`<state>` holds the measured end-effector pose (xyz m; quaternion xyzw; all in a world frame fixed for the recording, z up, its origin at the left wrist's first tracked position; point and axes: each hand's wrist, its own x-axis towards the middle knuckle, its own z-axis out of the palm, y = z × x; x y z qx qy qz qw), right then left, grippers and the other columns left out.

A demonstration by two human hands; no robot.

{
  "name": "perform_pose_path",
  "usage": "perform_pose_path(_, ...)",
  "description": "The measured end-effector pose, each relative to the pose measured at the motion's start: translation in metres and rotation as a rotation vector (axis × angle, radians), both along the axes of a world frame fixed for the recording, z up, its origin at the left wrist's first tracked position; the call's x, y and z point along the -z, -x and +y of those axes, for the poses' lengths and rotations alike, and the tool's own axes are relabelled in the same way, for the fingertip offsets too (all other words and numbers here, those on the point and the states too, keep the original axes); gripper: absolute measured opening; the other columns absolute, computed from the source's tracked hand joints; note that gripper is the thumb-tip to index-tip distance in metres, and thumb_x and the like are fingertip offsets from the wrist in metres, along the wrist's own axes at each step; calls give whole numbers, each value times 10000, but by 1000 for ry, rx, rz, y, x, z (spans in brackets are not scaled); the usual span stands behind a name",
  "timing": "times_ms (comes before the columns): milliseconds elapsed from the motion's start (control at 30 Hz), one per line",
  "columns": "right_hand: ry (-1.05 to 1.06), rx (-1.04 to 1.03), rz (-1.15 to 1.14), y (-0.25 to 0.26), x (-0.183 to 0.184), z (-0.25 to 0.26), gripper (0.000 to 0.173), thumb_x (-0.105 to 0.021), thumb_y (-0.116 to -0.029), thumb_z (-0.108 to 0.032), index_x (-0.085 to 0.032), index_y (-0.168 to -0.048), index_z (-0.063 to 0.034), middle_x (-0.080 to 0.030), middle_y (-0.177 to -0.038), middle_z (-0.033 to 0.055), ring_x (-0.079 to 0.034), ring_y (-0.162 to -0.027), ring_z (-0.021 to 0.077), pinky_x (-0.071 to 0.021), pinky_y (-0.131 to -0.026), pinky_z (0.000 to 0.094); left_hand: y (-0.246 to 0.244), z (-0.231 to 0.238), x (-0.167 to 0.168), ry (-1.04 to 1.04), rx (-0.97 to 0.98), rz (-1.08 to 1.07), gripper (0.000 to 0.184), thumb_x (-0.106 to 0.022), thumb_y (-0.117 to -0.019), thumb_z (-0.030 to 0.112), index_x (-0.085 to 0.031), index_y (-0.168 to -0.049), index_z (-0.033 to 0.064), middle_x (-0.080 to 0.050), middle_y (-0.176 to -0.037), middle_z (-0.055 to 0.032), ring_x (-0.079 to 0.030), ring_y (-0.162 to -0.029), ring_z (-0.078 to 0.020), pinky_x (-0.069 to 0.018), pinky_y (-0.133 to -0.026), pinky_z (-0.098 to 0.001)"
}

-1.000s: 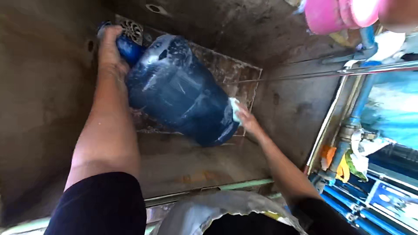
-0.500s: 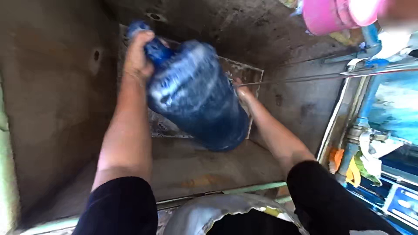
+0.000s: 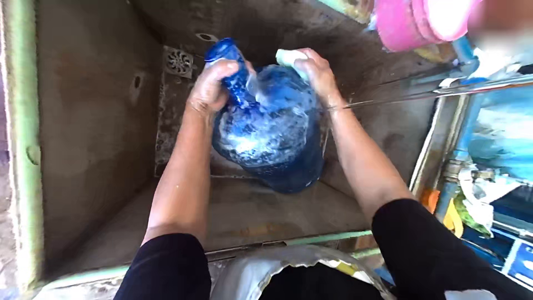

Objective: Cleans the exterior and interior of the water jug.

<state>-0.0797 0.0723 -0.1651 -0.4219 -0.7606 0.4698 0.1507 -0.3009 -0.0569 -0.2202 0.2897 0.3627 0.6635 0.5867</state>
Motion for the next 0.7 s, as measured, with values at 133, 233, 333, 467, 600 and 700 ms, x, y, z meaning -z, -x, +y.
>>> perform_pose_path(133,191,196,-453,-47,43,-23,416,-372,-1119,-132,-494,-1440,102,-534,-1463,280,-506,-1389,320,-363,-1185,425,7,5,-4,83,1,31,459,-650,-879,456,-553,-1180,124,-726,-971,26,-698,-902,-106,-597,-825,-306)
perform_pose_path(233,113,269,-609,-107,66,-109,451,-389,-1116,-258,-496,-1436,42,-621,-1280,325,-616,-1200,459,-480,-1022,622,49,2,30,602,-348,139,511,-531,-1046,433,-469,-1422,92,-644,-1098,-42,-651,-952,-135,-570,-846,-349)
perform_pose_path(333,-36,216,-446,-100,45,-170,492,-486,-1050,-150,-444,-1477,91,-508,-1462,321,-512,-1369,415,-420,-1134,535,74,2,66,828,-503,157,526,-651,-991,359,-485,-1410,88,-648,-1150,-57,-662,-984,-147,-576,-843,-349)
perform_pose_path(467,-200,77,-81,-32,40,-114,568,-432,-1059,-211,-368,-1523,111,-379,-1584,302,-392,-1489,344,-343,-1221,438,44,4,33,590,-390,37,418,-593,-982,218,-465,-1351,68,-657,-1045,-65,-679,-916,-170,-598,-802,-361)
perform_pose_path(600,171,213,-211,-28,69,-44,494,-372,-1111,-225,-396,-1557,-14,-466,-1562,184,-467,-1432,209,-367,-1199,373,42,-15,27,510,-241,-60,227,-454,-1038,240,-506,-1221,116,-673,-1017,-21,-673,-929,-148,-581,-836,-332)
perform_pose_path(700,70,167,-423,-74,71,-104,459,-375,-1116,-248,-478,-1493,-8,-546,-1460,236,-556,-1327,320,-455,-1092,510,72,-22,62,801,-493,58,502,-565,-1037,402,-483,-1444,120,-625,-1265,-72,-632,-1124,-168,-554,-938,-380)
